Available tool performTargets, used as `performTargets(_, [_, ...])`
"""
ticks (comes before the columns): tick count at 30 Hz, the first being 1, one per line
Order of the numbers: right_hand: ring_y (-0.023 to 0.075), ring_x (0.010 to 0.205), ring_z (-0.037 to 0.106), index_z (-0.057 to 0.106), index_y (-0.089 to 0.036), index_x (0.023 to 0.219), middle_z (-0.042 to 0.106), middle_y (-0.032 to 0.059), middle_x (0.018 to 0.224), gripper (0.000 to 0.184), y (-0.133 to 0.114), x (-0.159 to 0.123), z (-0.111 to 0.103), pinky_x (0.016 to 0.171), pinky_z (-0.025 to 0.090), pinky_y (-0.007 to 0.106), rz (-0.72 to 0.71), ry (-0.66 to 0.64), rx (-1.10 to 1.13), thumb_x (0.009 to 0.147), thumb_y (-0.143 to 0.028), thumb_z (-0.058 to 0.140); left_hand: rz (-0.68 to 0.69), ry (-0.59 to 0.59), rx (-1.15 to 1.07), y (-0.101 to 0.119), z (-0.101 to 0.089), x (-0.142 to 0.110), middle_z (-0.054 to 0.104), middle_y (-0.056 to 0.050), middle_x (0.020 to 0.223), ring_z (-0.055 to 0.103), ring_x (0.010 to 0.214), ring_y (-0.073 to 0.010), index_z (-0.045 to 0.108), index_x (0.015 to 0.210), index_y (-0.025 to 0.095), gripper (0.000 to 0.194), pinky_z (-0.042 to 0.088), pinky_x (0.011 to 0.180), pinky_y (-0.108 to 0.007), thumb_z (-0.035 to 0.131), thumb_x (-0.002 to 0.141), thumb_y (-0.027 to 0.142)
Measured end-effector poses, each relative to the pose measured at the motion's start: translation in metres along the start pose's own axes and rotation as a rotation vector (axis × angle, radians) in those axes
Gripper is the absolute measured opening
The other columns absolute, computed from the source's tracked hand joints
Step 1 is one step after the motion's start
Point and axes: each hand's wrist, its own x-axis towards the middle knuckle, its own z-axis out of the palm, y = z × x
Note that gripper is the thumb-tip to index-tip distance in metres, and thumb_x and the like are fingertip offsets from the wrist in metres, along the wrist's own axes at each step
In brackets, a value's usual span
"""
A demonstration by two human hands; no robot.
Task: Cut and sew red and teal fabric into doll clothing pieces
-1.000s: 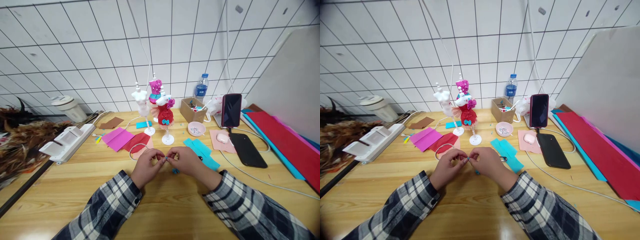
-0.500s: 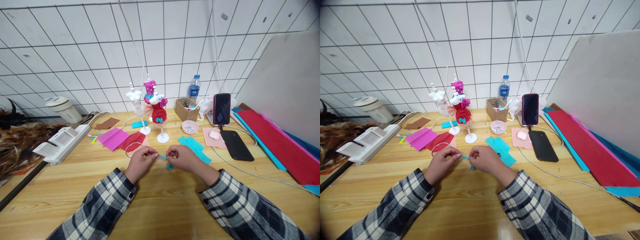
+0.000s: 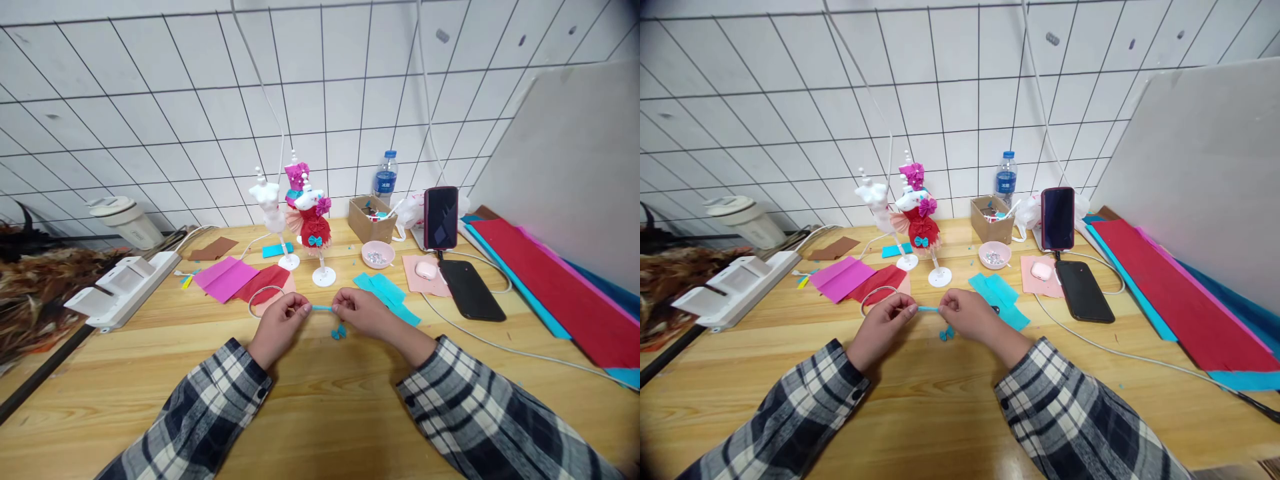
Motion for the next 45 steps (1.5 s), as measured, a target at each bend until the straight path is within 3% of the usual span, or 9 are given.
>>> performTargets(5, [0.0123,0.067,0.052,0.059,-0.020,0.081,0.063,-0.0006,0.074,0.013,0.004,0.002,-0.002,0.056,0.032,0.022,0.014,0.059,-0.071,0.083,-0.028,0.050,0.015,0.023,-0.006,-0.003,-0.003,0.002,0.054,0.001,0.074,0.049,0.069,-0.0146,0.055,0.080,0.018,0.022,0.040,0.063,-0.025,0.050,0.085,0.039])
performTargets(12, [0.0124,0.067,0.052,0.056,-0.020,0.083,0.062,-0.0009,0.076,0.009,0.004,0.002,-0.005,0.057,0.029,0.023,0.022,0.123,-0.137,0.086,-0.024,0.048,0.024,0.033,0.079,-0.005,-0.004,0.002,0.059,-0.002,0.077,0.054,0.072,-0.0174,0.058,0.083,0.018,0.022,0.043,0.067,-0.028,0.054,0.082,0.039])
performTargets(18, [0.0125,0.070,0.053,0.054,-0.021,0.090,0.062,-0.0006,0.080,0.011,-0.010,-0.009,-0.005,0.059,0.030,0.023,-0.214,0.164,-0.236,0.091,-0.024,0.043,0.187,0.047,0.068,0.004,-0.013,-0.003,0.059,-0.010,0.117,0.051,0.112,-0.0253,0.060,0.116,0.019,0.036,0.037,0.098,-0.040,0.049,0.086,0.036])
performTargets(23, [0.0137,0.072,0.053,0.055,-0.021,0.092,0.063,0.0006,0.080,0.015,-0.017,-0.014,-0.001,0.061,0.029,0.024,-0.288,0.142,-0.339,0.094,-0.026,0.041,0.270,-0.066,-0.168,0.007,-0.013,-0.008,0.058,-0.009,0.126,0.046,0.122,-0.0253,0.060,0.121,0.020,0.041,0.031,0.106,-0.042,0.035,0.089,0.028])
performTargets(28, [0.0142,0.074,0.055,0.055,-0.021,0.092,0.064,0.0015,0.082,0.017,-0.019,-0.016,0.001,0.063,0.029,0.024,-0.331,0.165,-0.343,0.094,-0.028,0.040,0.250,-0.129,0.029,0.014,-0.008,-0.006,0.060,-0.008,0.120,0.049,0.117,-0.0259,0.072,0.095,0.022,0.027,0.033,0.104,-0.042,0.048,0.087,0.034])
performTargets(32, [0.0140,0.072,0.056,0.055,-0.021,0.092,0.065,0.0014,0.082,0.017,-0.021,-0.017,0.000,0.062,0.031,0.024,-0.285,0.202,-0.350,0.094,-0.027,0.040,0.274,-0.147,0.105,0.017,-0.007,-0.006,0.064,-0.008,0.107,0.056,0.105,-0.0237,0.071,0.077,0.021,0.020,0.039,0.096,-0.037,0.056,0.084,0.033])
performTargets(34, [0.0143,0.074,0.057,0.056,-0.021,0.092,0.065,0.0014,0.082,0.018,-0.021,-0.015,-0.001,0.063,0.032,0.024,-0.265,0.197,-0.357,0.094,-0.027,0.039,0.230,-0.175,0.065,0.017,-0.006,-0.006,0.068,-0.007,0.093,0.060,0.093,-0.0215,0.069,0.074,0.020,0.021,0.043,0.088,-0.034,0.057,0.083,0.034])
performTargets(38, [0.0164,0.087,0.060,0.055,-0.022,0.109,0.066,0.0038,0.097,0.023,-0.010,-0.011,-0.012,0.069,0.037,0.026,-0.185,0.195,-0.393,0.095,-0.027,0.037,-0.023,-0.212,-0.137,0.012,-0.004,-0.006,0.068,-0.004,0.066,0.061,0.067,-0.0175,0.068,0.077,0.017,0.026,0.046,0.070,-0.029,0.057,0.082,0.040])
performTargets(45, [0.0266,0.094,0.054,0.061,-0.019,0.093,0.062,0.0094,0.094,0.023,0.019,-0.012,-0.026,0.075,0.038,0.034,-0.035,0.105,-0.699,0.082,-0.039,0.061,-0.182,-0.083,-0.345,0.002,-0.007,-0.001,0.073,-0.007,0.080,0.064,0.080,-0.0195,0.071,0.094,0.015,0.031,0.044,0.083,-0.032,0.062,0.079,0.041])
